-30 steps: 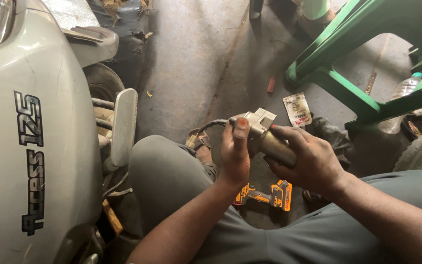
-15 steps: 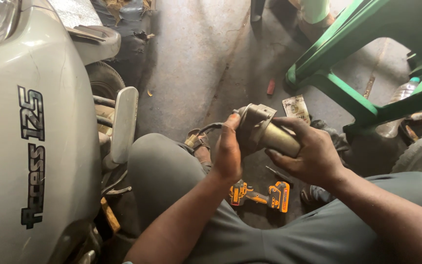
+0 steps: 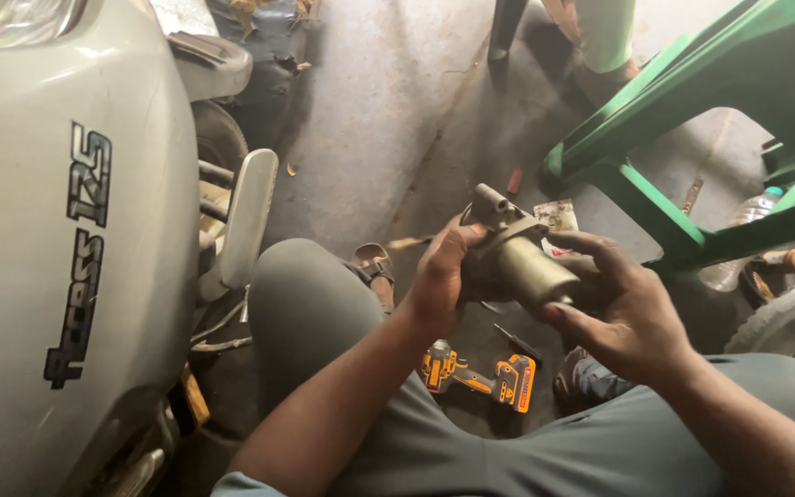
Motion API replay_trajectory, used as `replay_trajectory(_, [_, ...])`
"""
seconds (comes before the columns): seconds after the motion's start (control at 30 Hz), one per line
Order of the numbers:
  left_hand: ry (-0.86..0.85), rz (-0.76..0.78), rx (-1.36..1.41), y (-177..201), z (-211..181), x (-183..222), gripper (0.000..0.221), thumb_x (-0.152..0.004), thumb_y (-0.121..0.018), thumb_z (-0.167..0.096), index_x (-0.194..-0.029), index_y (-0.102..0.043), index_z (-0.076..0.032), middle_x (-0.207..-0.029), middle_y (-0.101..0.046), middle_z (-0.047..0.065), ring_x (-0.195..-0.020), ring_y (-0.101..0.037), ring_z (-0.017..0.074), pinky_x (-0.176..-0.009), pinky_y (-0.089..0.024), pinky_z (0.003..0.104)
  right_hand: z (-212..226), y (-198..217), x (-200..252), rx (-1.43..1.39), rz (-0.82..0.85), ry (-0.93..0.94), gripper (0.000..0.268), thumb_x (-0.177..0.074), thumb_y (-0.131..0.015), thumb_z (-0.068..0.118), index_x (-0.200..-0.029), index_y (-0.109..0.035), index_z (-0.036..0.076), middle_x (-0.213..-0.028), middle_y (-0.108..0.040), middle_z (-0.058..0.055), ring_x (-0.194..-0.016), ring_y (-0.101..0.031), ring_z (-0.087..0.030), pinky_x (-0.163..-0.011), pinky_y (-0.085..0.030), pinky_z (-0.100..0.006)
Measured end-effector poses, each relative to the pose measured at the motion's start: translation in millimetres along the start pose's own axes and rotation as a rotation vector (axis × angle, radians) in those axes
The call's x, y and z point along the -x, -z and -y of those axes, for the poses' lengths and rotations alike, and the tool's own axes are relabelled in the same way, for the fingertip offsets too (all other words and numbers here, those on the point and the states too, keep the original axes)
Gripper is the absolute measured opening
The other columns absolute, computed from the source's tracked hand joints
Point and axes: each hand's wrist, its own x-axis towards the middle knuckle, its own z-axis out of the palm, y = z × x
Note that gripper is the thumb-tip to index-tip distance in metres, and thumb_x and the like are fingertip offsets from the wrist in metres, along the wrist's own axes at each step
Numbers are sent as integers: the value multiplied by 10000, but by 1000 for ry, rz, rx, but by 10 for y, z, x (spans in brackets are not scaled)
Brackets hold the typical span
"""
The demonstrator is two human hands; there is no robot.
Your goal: The recorder is shown disassembling, cleaning, and inspecting a motorcycle starter motor.
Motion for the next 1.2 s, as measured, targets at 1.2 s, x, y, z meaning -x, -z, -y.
replay_trajectory(1.2, [166, 165, 145, -66, 63, 75, 493, -1022, -672, -287, -1402, -514, -14, -1229, -634, 132, -1075, -676, 231, -929, -599, 389, -166, 92, -456, -236, 52, -122, 361, -865, -704, 261, -1114, -773, 9, -961, -795, -72, -887, -715, -118, -805, -570, -299])
